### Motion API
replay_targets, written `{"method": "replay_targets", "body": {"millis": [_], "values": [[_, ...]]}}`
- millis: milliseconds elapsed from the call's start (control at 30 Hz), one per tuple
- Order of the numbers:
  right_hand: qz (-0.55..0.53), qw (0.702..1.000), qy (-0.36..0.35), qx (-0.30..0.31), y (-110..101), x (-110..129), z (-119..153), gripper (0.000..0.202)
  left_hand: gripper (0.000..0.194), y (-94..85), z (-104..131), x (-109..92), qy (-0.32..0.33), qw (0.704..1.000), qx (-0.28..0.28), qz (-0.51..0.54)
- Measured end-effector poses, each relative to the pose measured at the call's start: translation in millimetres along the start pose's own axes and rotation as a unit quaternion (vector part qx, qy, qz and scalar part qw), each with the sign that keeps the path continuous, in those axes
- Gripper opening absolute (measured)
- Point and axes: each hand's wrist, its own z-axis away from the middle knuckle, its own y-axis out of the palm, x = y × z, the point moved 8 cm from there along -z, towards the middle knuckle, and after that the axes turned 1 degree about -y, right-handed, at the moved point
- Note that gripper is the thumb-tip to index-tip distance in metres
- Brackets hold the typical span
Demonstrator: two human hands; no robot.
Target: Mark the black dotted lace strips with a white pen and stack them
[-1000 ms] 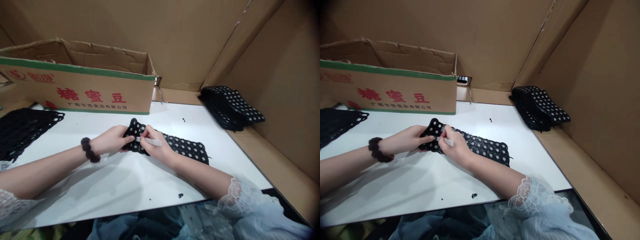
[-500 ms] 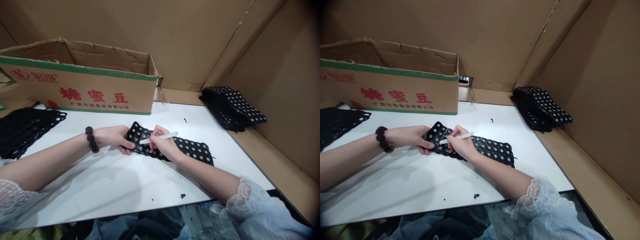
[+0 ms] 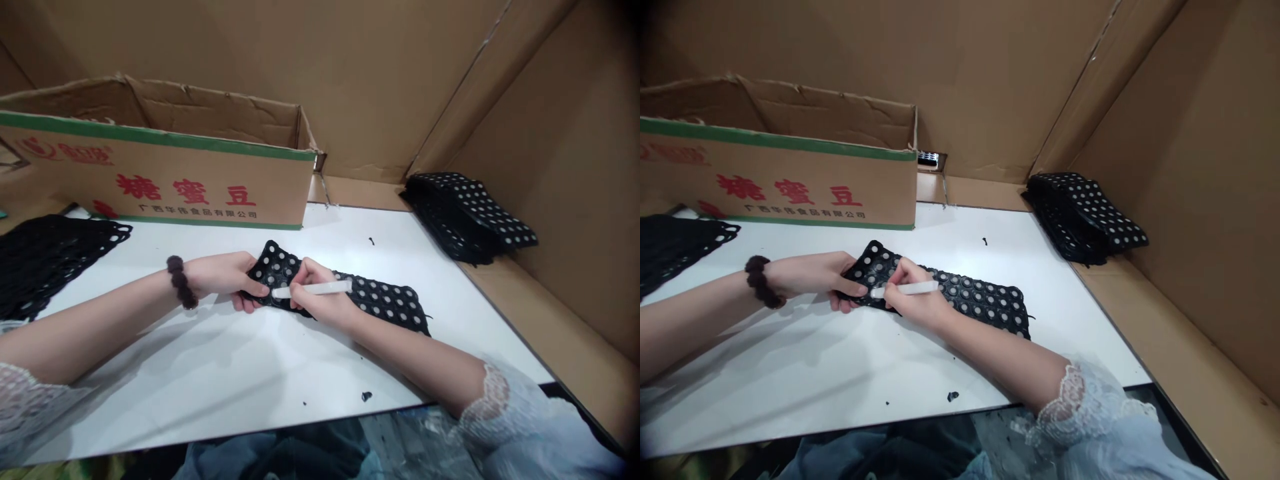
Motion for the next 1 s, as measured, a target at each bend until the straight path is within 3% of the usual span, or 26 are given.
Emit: {"method": "replay_targets", "body": {"millis": [200,367,500,600,700,833,900,1000], "values": [[0.136,0.989,-0.050,-0.010,0.5,14.8,3.7,0.009,0.025,8.5,3.2,-2.3,0.006,0.999,-0.011,0.032],[0.171,0.983,-0.055,-0.022,0.3,20.9,6.8,0.003,0.026,8.4,5.7,-1.5,0.012,0.998,0.015,0.057],[0.158,0.985,-0.061,-0.025,1.8,20.2,5.8,0.005,0.026,3.6,4.8,-0.3,0.009,0.999,0.033,0.028],[0.064,0.998,-0.021,-0.008,-0.3,12.4,0.1,0.007,0.025,3.3,3.8,-1.1,0.010,0.999,0.048,0.000],[-0.025,0.999,0.015,-0.033,-17.0,9.3,-4.5,0.008,0.026,10.9,7.1,-2.3,0.009,0.995,0.090,-0.030],[-0.017,0.992,0.009,-0.123,-50.4,9.5,-3.6,0.006,0.029,19.2,10.6,-4.6,0.012,0.985,0.139,-0.104],[-0.009,0.993,0.021,-0.119,-53.2,2.8,-4.3,0.005,0.031,5.9,3.8,-10.3,0.024,0.989,0.065,-0.129],[-0.004,0.993,0.024,-0.115,-50.0,-4.6,-6.7,0.005,0.034,-27.9,-5.8,-23.0,0.051,0.979,-0.132,-0.148]]}}
